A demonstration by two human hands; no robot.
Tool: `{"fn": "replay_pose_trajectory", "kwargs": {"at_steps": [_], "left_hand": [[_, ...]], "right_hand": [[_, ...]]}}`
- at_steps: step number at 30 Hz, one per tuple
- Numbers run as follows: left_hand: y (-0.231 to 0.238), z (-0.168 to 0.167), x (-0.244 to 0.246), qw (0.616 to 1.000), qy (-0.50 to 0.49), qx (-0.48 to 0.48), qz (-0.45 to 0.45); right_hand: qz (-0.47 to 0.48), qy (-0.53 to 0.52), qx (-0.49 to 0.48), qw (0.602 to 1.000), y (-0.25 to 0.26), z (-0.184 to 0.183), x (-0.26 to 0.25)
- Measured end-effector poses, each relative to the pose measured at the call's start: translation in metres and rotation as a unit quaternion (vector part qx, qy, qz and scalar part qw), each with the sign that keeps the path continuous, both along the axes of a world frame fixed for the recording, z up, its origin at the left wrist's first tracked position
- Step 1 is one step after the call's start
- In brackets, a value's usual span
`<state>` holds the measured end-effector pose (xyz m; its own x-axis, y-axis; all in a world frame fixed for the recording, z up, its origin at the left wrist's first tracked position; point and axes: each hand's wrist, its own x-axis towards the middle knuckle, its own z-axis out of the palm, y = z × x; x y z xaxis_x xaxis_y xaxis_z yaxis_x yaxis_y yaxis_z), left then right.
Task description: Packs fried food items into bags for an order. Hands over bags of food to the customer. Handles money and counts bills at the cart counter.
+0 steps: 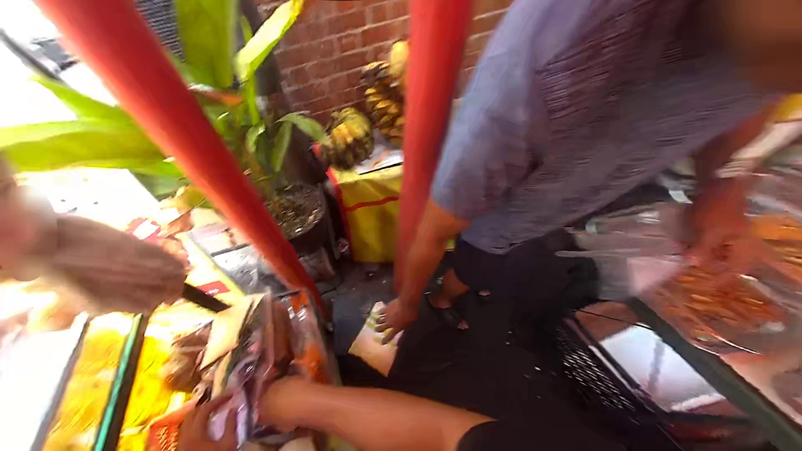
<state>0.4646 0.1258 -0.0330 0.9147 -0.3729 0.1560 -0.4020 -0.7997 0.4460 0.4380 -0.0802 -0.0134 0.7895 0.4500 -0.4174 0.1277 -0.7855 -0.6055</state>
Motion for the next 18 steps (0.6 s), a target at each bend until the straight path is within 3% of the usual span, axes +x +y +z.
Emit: {"fn": "replay_pose_trajectory", "kwargs": {"at_steps": [8, 15, 18], "left_hand": [[0.001, 0.008, 0.000, 0.993, 0.012, -0.003, 0.118], [0.002, 0.018, -0.003, 0.986, -0.009, -0.027, 0.161], [0.004, 0.022, -0.001, 0.984, -0.030, -0.036, 0.170]], "right_hand": [[-0.123, -0.014, 0.036, 0.992, -0.008, -0.022, 0.016], [-0.084, 0.027, -0.044, 0.995, 0.005, -0.030, 0.027], [-0.044, 0.047, -0.042, 0.997, 0.004, -0.015, 0.021]]}}
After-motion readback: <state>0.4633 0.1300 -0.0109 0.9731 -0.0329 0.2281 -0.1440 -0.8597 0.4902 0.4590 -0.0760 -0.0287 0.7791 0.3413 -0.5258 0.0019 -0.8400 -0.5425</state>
